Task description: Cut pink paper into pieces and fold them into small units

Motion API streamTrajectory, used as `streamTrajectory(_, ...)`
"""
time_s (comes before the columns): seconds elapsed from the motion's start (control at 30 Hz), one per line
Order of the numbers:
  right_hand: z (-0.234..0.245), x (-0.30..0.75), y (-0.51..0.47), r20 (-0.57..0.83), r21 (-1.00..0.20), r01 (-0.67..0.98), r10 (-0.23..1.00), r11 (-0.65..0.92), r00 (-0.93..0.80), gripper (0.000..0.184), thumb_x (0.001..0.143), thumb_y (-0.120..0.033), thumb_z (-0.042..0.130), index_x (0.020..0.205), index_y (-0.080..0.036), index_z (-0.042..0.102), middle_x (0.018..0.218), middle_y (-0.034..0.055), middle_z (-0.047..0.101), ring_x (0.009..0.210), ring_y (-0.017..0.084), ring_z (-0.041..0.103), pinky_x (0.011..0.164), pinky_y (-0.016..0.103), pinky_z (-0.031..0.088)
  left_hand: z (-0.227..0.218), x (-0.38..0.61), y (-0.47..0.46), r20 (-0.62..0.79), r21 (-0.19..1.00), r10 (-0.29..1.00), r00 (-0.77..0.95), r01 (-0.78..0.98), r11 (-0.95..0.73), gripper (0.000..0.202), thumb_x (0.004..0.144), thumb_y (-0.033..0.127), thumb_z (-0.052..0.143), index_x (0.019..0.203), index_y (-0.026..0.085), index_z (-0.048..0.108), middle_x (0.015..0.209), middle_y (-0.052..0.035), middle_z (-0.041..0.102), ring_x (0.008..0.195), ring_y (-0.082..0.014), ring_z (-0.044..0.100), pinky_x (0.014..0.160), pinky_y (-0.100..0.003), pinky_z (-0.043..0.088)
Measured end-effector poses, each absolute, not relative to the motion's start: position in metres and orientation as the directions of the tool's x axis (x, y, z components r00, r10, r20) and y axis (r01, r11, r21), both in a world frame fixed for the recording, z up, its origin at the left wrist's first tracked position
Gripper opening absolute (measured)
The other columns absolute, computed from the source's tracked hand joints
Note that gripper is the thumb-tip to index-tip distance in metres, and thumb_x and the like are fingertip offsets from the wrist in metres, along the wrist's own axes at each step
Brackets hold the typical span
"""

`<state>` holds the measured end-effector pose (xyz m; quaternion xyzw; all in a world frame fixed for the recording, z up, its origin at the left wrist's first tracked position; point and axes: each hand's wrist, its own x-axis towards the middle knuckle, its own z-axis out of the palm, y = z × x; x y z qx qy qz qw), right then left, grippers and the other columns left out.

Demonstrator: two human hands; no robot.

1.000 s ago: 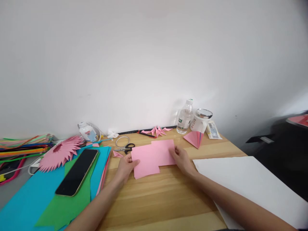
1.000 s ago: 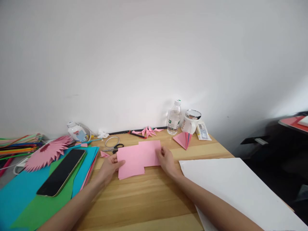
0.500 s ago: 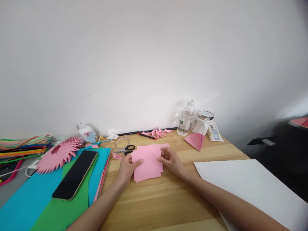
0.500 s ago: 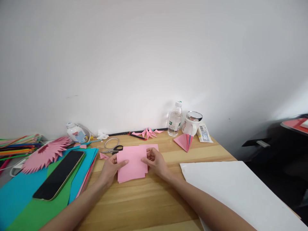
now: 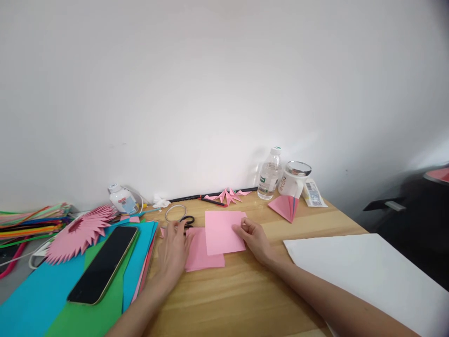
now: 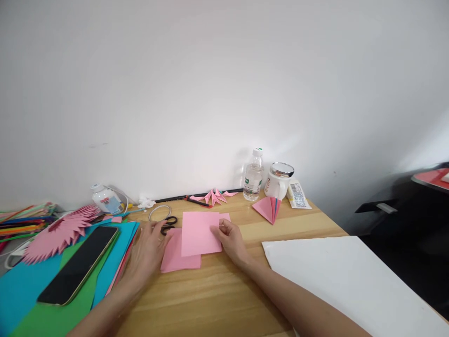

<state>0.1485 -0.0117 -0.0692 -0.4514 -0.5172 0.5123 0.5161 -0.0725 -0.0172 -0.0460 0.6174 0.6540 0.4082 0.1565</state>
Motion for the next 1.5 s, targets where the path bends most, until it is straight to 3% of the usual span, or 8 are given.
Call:
streamTrajectory(0.1, -0.069, 0.146, -0.013, 0.047, -0.996, -0.085, 0.990, 0.037, -0.130, 0.043, 0.068, -0.054, 0.063, 0.061, -0.021, 0.038, 0.049, -0.0081, 0.032, 0.045, 0.007, 0.026, 0.043, 0.021, 0.021, -0.035, -0.060, -0.022, 0.189, 0.856, 0.982, 0.014, 0.487, -0.172, 0.034, 0.076, 0.042, 0.058, 0.098, 0.017, 0.066, 0.097, -0.0108, 0.067, 0.093, -0.0264, 0.060, 0.074, -0.033, 0.048)
streamTrajectory(0.2, -0.074, 0.144, -0.013, 0.041, -0.992, -0.127, 0.981, 0.017, -0.192, 0.043, 0.065, -0.051, 0.067, 0.058, -0.020, 0.039, 0.048, -0.0088, 0.031, 0.044, 0.006, 0.026, 0.043, 0.020, 0.021, -0.037, -0.047, -0.023, -0.066, 0.977, 0.968, 0.243, 0.214, 0.013, 0.042, 0.072, 0.048, 0.063, 0.098, 0.014, 0.065, 0.078, -0.0085, 0.069, 0.065, -0.0215, 0.064, 0.053, -0.028, 0.049)
streamTrajectory(0.37, -0.081, 0.148, -0.006, -0.048, -0.941, -0.328, 0.992, -0.084, -0.115, 0.033, 0.063, -0.042, 0.072, 0.071, -0.018, 0.051, 0.062, -0.0041, 0.051, 0.051, 0.009, 0.044, 0.049, 0.021, 0.035, -0.052, -0.042, -0.019, -0.069, 0.997, 0.972, 0.223, 0.038, 0.063, 0.034, 0.067, 0.042, 0.067, 0.087, 0.015, 0.070, 0.081, -0.0076, 0.071, 0.049, -0.0186, 0.063, 0.050, -0.030, 0.050)
streamTrajectory(0.6, -0.078, 0.154, -0.002, -0.140, -0.871, -0.403, 0.928, -0.282, -0.346, 0.050, 0.080, -0.064, 0.044, 0.099, -0.019, 0.057, 0.076, 0.0055, 0.064, 0.067, 0.017, 0.062, 0.063, 0.031, 0.049, -0.052, -0.046, -0.015, 0.084, 0.989, 0.994, 0.070, 0.118, -0.092, 0.016, 0.062, 0.025, 0.064, 0.074, 0.022, 0.074, 0.085, -0.0052, 0.072, 0.088, -0.0250, 0.064, 0.080, -0.032, 0.048)
streamTrajectory(0.87, -0.073, 0.159, -0.007, -0.061, -0.873, -0.409, 0.890, -0.267, -0.451, 0.042, 0.068, -0.030, 0.072, 0.107, -0.026, 0.058, 0.078, -0.0032, 0.058, 0.070, 0.011, 0.058, 0.071, 0.029, 0.050, -0.049, -0.051, -0.016, 0.136, 0.969, 0.986, 0.095, 0.193, -0.152, 0.015, 0.063, 0.022, 0.062, 0.073, 0.022, 0.074, 0.086, -0.0047, 0.072, 0.097, -0.0263, 0.060, 0.091, -0.034, 0.041)
streamTrajectory(1.03, -0.070, 0.159, -0.006, -0.048, -0.864, -0.426, 0.885, -0.269, -0.462, 0.029, 0.072, -0.036, 0.068, 0.094, -0.017, 0.066, 0.070, -0.0002, 0.061, 0.065, 0.011, 0.058, 0.072, 0.029, 0.048, -0.042, -0.053, -0.016, 0.102, 0.973, 0.966, 0.237, 0.180, -0.147, 0.029, 0.059, 0.015, 0.054, 0.078, 0.023, 0.074, 0.103, -0.0048, 0.069, 0.106, -0.0260, 0.057, 0.095, -0.034, 0.038)
streamTrajectory(1.3, -0.073, 0.154, -0.011, -0.014, -0.880, -0.401, 0.860, -0.253, -0.510, 0.048, 0.078, -0.059, 0.055, 0.094, -0.015, 0.065, 0.086, 0.0114, 0.068, 0.084, 0.021, 0.066, 0.079, 0.039, 0.049, -0.048, -0.050, -0.017, 0.031, 0.994, 0.978, 0.205, 0.093, -0.051, 0.017, 0.064, 0.019, 0.059, 0.075, 0.020, 0.073, 0.105, -0.0059, 0.068, 0.098, -0.0227, 0.060, 0.080, -0.028, 0.044)
streamTrajectory(1.5, -0.071, 0.155, -0.012, -0.033, -0.924, -0.319, 0.874, -0.212, -0.484, 0.042, 0.076, -0.055, 0.058, 0.086, -0.015, 0.063, 0.083, 0.0066, 0.067, 0.074, 0.017, 0.064, 0.069, 0.033, 0.050, -0.048, -0.045, -0.018, -0.136, 0.991, 0.977, 0.162, 0.016, 0.135, 0.035, 0.062, 0.044, 0.072, 0.080, 0.014, 0.069, 0.069, -0.0039, 0.068, 0.064, -0.0188, 0.061, 0.057, -0.025, 0.045)
